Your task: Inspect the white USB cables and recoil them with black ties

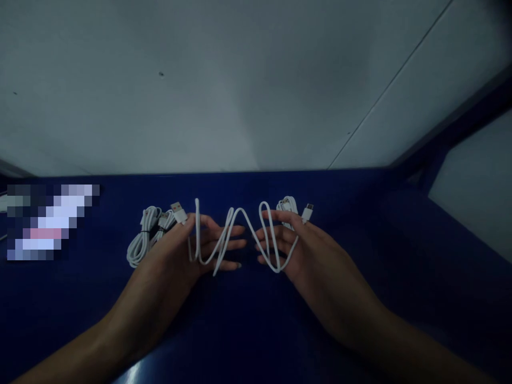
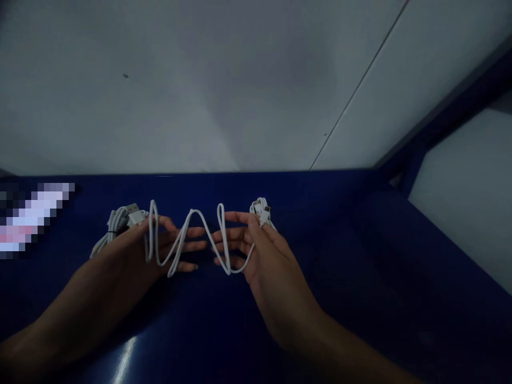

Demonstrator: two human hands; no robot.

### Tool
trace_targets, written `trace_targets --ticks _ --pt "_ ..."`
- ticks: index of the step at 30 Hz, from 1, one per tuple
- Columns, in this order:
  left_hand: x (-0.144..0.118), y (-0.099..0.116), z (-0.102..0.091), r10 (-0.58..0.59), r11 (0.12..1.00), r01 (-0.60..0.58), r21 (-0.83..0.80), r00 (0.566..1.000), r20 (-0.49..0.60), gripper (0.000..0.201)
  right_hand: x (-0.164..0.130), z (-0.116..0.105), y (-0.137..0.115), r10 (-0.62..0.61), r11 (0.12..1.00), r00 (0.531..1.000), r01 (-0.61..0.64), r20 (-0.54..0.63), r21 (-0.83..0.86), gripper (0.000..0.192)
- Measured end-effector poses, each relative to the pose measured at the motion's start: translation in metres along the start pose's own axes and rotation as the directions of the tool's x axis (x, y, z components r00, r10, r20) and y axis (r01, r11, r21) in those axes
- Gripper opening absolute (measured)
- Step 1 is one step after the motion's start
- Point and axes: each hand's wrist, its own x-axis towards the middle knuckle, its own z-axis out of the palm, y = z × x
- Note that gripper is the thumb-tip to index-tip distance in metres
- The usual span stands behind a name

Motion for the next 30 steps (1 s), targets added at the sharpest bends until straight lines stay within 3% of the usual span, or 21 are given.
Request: trace_targets --ticks 8,15,30 --pt "-0.0005 -0.0013 0.0014 -0.021 0.998 0.024 0.066 0.999 -0.038 0.037 -0.0026 -0.0005 -0.0048 0.019 0.994 0.996 -0.01 0.083 -0.106 0.027" --pt "-0.0023 0.0019 0.0026 -0.04 0.998 0.039 0.053 0.999 0.018 0.038 -0.002 0.0001 -0.0051 0.055 0.969 0.998 -0.048 0.023 -0.242 0.033" --pt "0.0009 0.0066 -0.0007 -0.118 0.991 0.122 -0.047 0.99 0.077 0.047 -0.0037 -0.0025 -0.005 0.02 0.966 1.0 -0.015 0.019 -0.258 0.026"
